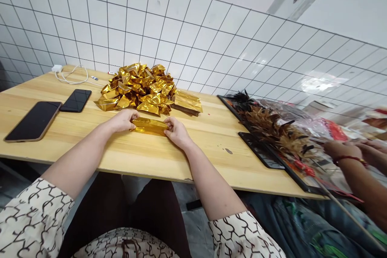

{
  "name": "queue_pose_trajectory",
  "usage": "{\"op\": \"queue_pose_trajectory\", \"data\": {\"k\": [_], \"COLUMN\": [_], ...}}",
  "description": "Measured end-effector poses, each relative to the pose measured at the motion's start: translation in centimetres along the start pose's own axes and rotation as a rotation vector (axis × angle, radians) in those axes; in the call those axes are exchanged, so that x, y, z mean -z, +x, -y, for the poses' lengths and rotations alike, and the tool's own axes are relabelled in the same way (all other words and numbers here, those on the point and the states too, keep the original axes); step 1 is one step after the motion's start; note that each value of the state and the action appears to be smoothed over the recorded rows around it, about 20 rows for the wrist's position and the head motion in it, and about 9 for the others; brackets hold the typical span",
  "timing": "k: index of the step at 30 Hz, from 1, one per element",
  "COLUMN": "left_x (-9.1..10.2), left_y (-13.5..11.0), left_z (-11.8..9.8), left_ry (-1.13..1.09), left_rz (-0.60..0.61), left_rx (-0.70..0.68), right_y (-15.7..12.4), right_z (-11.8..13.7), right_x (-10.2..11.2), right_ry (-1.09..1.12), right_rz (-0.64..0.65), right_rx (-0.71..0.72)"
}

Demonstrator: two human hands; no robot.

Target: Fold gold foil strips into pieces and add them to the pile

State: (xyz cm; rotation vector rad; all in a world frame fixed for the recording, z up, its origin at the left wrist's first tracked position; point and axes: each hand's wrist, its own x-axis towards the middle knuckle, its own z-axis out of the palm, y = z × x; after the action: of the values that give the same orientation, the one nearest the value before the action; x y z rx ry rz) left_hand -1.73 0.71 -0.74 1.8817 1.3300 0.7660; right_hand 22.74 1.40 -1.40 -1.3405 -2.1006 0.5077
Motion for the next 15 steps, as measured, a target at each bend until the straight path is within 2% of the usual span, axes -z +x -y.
{"op": "queue_pose_trajectory", "data": {"k": [3,7,15], "left_x": [0.31,0.46,0.93], "left_y": [-0.21,-0.44,-0.6], "left_z": [-0.37,-0.59,-0.56], "left_ry": [0.078,0.161,0.23], "left_rz": [0.042,0.033,0.082], "left_rx": [-0.008,-0.031,-0.1], "right_y": [-0.08,-0.21,-0.49], "right_z": [0.26,0.54,0.78], "right_x": [0.37,0.69,1.0], "right_ry": [-0.086,-0.157,-0.165], "right_rz": [0.038,0.064,0.113], "right_rx": [0.044,0.121,0.201]}}
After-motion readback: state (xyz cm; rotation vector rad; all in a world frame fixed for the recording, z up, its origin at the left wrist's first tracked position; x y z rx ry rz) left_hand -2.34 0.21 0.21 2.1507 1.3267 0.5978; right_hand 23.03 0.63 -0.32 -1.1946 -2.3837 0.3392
